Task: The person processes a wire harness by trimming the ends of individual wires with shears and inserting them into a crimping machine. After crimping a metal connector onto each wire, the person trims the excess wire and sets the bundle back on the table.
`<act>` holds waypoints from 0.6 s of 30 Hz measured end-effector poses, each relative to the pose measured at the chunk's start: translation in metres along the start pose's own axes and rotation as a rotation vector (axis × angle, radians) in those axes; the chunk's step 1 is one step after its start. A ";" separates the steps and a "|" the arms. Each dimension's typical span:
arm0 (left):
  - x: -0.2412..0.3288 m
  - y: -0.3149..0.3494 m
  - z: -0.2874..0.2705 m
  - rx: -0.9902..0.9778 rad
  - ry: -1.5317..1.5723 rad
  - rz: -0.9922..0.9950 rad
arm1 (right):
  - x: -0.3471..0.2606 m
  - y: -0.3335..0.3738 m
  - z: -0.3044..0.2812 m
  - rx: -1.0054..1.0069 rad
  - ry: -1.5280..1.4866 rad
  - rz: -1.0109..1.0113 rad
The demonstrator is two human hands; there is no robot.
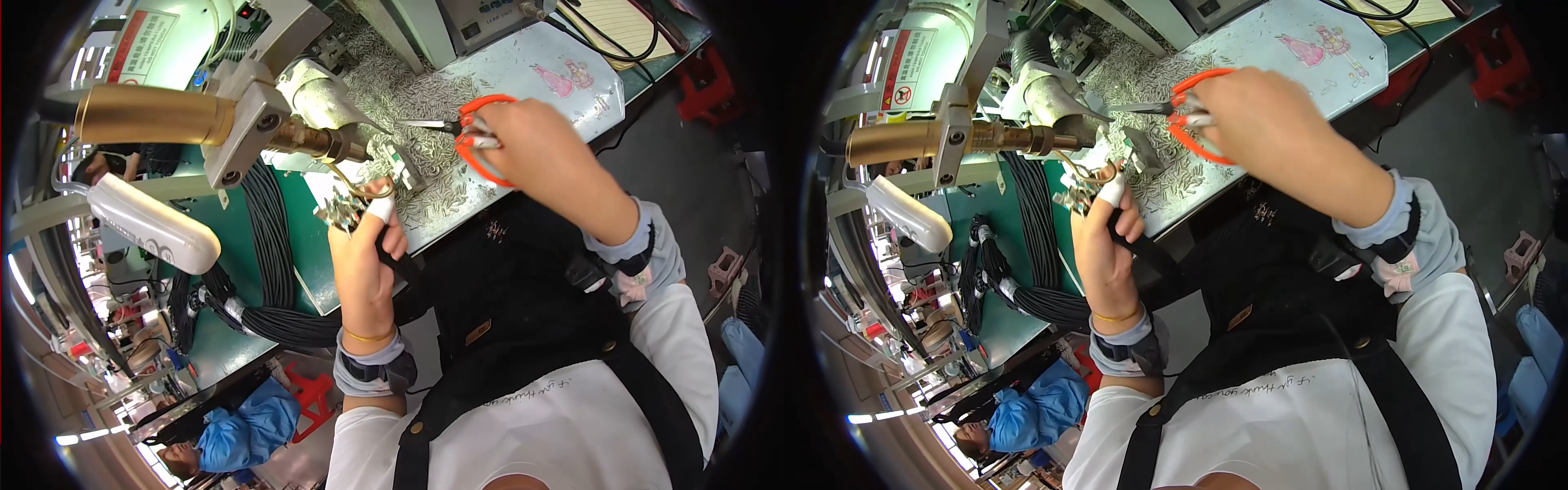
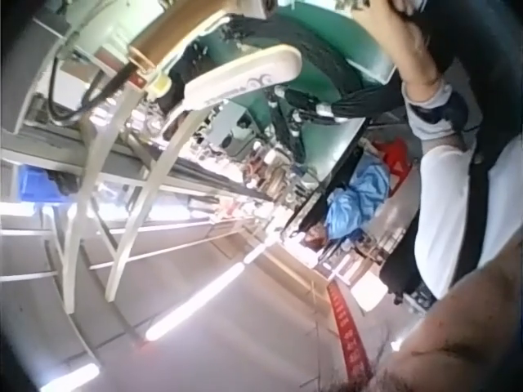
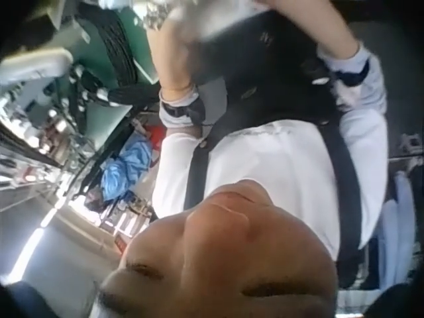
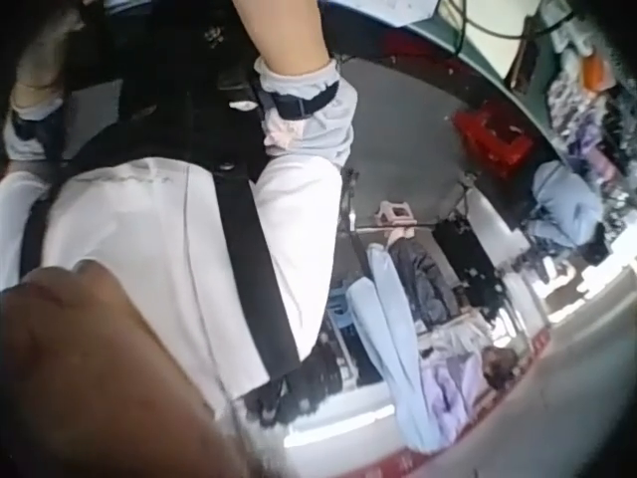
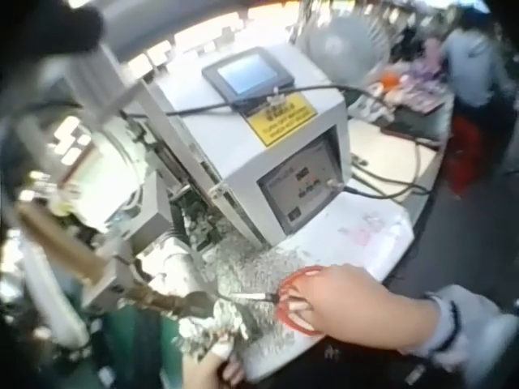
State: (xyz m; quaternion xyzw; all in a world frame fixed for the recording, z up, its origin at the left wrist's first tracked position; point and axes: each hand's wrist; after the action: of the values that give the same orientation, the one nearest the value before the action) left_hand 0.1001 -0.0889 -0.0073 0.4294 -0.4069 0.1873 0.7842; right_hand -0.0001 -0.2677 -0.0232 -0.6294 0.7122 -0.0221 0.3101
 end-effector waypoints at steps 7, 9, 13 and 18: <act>0.010 -0.018 0.001 -0.009 -0.041 -0.077 | -0.026 -0.022 0.022 -0.018 -1.016 0.440; 0.012 -0.020 0.000 -0.016 -0.049 -0.090 | -0.028 -0.027 0.027 -0.063 -1.077 0.458; 0.014 -0.026 -0.007 -0.033 -0.047 -0.117 | -0.027 -0.031 0.032 -0.066 -1.047 0.480; 0.014 -0.029 -0.017 -0.107 -0.017 -0.125 | -0.027 -0.030 0.040 -0.045 -1.019 0.440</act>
State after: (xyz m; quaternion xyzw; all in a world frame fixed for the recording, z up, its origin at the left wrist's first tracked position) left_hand 0.1355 -0.0918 -0.0162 0.4131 -0.3955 0.1121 0.8127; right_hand 0.0453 -0.2355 -0.0314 -0.4034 0.5871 0.3654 0.5992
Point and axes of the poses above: each hand's wrist, its own y-axis away from the middle knuckle, its own z-axis out of the palm, x = y × z, and after that the axes turned 11 degrees about -z, right-handed
